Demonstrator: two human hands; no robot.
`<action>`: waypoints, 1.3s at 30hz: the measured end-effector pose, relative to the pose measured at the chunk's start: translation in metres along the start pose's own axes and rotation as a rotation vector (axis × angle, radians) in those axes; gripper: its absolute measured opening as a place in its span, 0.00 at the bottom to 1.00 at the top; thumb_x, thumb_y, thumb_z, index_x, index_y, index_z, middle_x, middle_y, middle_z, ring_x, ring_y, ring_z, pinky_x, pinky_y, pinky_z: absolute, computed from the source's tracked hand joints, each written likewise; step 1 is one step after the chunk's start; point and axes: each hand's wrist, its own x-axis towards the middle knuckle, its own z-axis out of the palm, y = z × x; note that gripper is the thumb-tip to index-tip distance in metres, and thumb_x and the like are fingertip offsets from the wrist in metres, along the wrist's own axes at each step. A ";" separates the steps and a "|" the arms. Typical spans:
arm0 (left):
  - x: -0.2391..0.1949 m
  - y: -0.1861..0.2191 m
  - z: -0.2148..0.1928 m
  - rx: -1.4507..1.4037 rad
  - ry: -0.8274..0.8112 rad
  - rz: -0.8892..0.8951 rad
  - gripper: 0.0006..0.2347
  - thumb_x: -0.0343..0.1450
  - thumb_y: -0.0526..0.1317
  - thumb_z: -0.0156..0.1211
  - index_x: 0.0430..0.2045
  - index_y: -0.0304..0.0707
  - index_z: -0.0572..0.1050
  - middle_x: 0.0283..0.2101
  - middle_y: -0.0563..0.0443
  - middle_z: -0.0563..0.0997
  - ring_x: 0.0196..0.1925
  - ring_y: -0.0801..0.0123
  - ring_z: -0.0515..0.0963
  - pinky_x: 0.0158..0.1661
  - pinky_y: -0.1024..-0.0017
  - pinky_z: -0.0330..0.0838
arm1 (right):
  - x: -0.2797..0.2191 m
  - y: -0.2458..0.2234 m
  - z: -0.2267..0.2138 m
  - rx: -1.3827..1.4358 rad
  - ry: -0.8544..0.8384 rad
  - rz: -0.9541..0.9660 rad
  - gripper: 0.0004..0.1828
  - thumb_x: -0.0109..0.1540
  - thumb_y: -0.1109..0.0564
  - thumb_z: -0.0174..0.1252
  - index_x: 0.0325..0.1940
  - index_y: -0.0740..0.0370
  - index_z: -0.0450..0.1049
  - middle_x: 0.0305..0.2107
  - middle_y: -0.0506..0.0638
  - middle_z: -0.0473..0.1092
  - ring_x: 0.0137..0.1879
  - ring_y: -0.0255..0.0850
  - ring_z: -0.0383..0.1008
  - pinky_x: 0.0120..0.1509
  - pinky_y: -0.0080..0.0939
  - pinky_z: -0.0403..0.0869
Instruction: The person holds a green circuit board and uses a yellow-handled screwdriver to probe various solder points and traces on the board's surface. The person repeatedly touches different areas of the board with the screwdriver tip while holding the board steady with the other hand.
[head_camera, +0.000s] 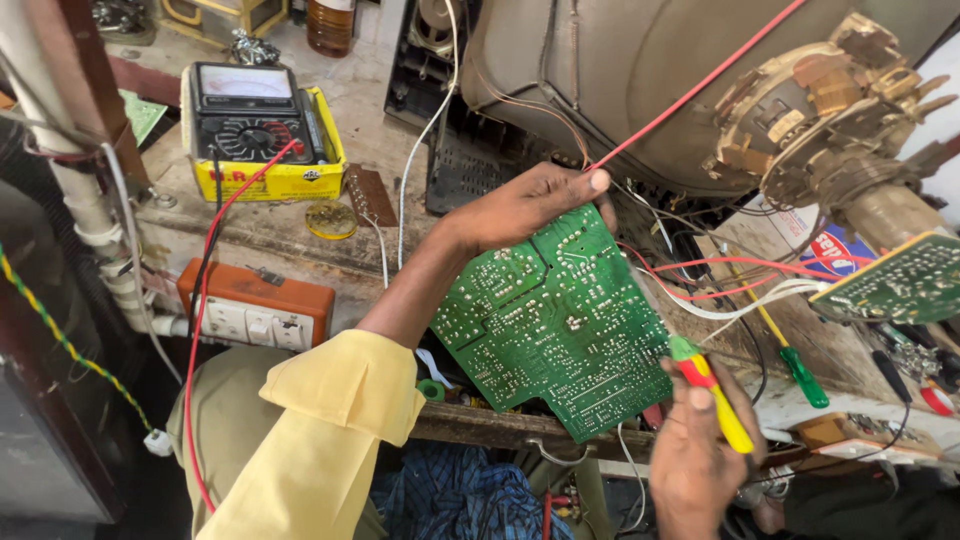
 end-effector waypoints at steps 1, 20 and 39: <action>-0.001 0.000 0.000 0.016 0.003 -0.007 0.26 0.75 0.62 0.45 0.35 0.37 0.83 0.25 0.59 0.80 0.27 0.81 0.78 0.30 0.77 0.73 | 0.002 -0.001 -0.006 0.023 -0.017 -0.025 0.21 0.73 0.62 0.58 0.63 0.84 0.64 0.54 0.66 0.70 0.59 0.53 0.74 0.74 0.56 0.71; 0.000 -0.006 -0.003 0.062 -0.041 0.119 0.24 0.77 0.58 0.52 0.34 0.33 0.84 0.27 0.59 0.80 0.31 0.83 0.76 0.34 0.76 0.73 | -0.012 0.012 -0.078 0.074 -0.212 0.008 0.19 0.68 0.64 0.61 0.55 0.88 0.70 0.50 0.73 0.71 0.58 0.57 0.75 0.77 0.58 0.70; -0.010 -0.016 -0.011 0.086 -0.022 0.190 0.22 0.79 0.57 0.51 0.30 0.34 0.79 0.28 0.63 0.75 0.32 0.85 0.70 0.35 0.74 0.70 | -0.017 -0.013 -0.053 -0.072 -0.159 0.032 0.17 0.68 0.64 0.58 0.54 0.85 0.70 0.51 0.69 0.71 0.58 0.51 0.75 0.73 0.47 0.73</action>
